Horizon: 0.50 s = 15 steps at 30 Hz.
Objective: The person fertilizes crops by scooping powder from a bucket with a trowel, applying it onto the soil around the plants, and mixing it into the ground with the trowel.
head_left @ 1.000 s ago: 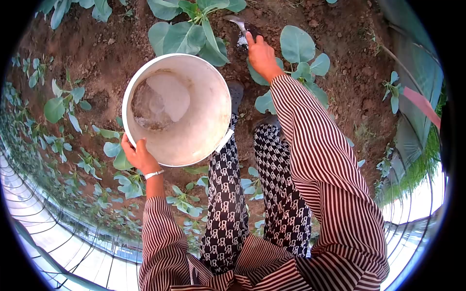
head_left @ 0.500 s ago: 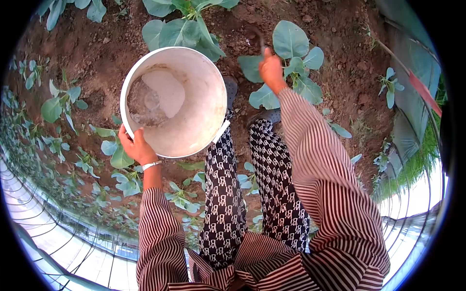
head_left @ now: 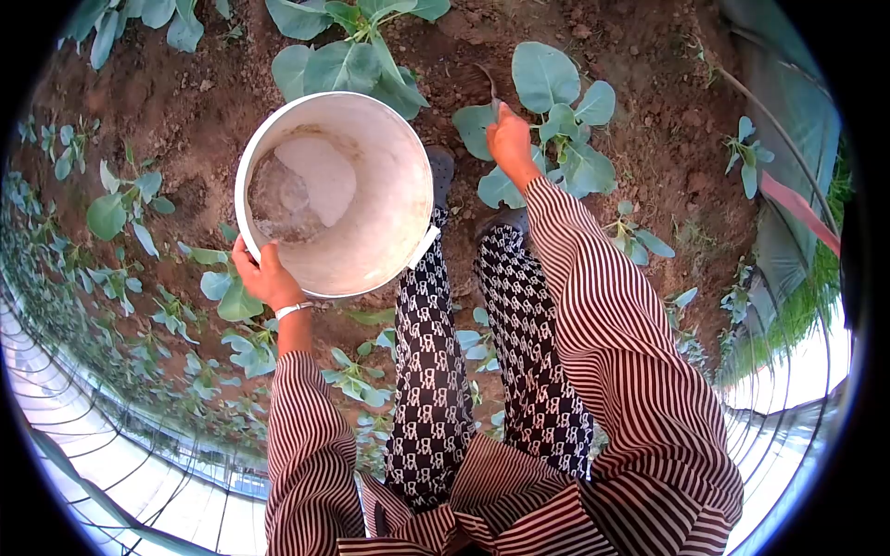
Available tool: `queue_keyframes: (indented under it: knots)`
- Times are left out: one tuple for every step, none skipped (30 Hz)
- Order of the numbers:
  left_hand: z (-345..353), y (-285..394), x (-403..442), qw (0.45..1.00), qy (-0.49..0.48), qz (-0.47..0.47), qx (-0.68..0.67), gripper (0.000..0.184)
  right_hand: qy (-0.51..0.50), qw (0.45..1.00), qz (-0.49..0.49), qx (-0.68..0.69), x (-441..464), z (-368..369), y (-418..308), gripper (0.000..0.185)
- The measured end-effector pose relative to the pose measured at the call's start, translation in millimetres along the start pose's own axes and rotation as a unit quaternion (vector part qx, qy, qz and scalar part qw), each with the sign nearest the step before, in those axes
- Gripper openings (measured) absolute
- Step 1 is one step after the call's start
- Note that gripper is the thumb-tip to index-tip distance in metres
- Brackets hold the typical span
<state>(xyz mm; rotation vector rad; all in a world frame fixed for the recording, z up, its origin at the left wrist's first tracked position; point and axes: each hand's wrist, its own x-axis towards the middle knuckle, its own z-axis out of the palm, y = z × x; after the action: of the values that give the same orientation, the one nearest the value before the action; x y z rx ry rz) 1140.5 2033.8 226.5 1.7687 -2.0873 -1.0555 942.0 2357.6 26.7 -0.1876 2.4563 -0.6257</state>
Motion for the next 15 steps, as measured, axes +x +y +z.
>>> queue_keyframes:
  knots:
    - [2,0,0,1.0,0.001,0.003,-0.001,0.041,0.022,1.0,0.009,-0.018,5,-3,-4,0.054]
    - [3,1,0,1.0,0.004,0.005,0.0,0.041,0.042,0.998,0.016,-0.034,11,-11,-16,0.054]
    - [3,0,1,1.0,0.0,0.003,-0.006,0.041,0.059,0.997,0.024,-0.05,19,-18,-25,0.054]
    - [1,4,1,1.0,-0.005,0.001,-0.011,0.041,0.055,0.997,0.041,-0.036,33,-30,-31,0.053]
    - [1,5,0,1.0,-0.01,-0.002,-0.018,0.04,0.046,0.998,0.036,-0.032,51,-36,-31,0.051]
    - [1,3,0,0.999,-0.013,-0.012,-0.027,0.04,0.036,0.998,0.029,-0.049,65,-38,-34,0.049]
    - [-1,2,1,0.999,-0.016,-0.021,-0.036,0.041,0.026,0.997,0.023,-0.065,73,-36,-35,0.047]
    - [-3,2,2,0.998,-0.02,-0.029,-0.045,0.041,0.002,0.997,0.027,-0.078,67,-28,-35,0.047]
    - [-4,2,1,0.999,-0.02,-0.022,-0.029,0.041,-0.021,0.995,0.031,-0.091,58,-19,-38,0.047]
    - [-4,2,1,1.0,-0.017,-0.012,-0.015,0.041,-0.041,0.993,0.032,-0.103,52,-18,-43,0.046]
    - [-4,3,2,1.0,-0.015,-0.002,-0.001,0.042,-0.1,0.987,0.024,-0.124,34,-33,-53,0.047]
    - [-3,3,1,1.0,-0.013,-0.004,-0.007,0.042,-0.111,0.984,0.001,-0.139,19,-36,-46,0.048]
    - [-1,2,1,1.0,-0.011,-0.007,-0.013,0.042,-0.121,0.98,-0.022,-0.154,8,-40,-43,0.05]
    - [1,0,1,1.0,-0.007,-0.01,-0.018,0.042,-0.07,0.99,-0.014,-0.12,3,-41,-40,0.049]
    - [1,1,1,1.0,-0.011,-0.016,-0.013,0.042,-0.023,0.996,-0.004,-0.085,-4,-46,-44,0.049]
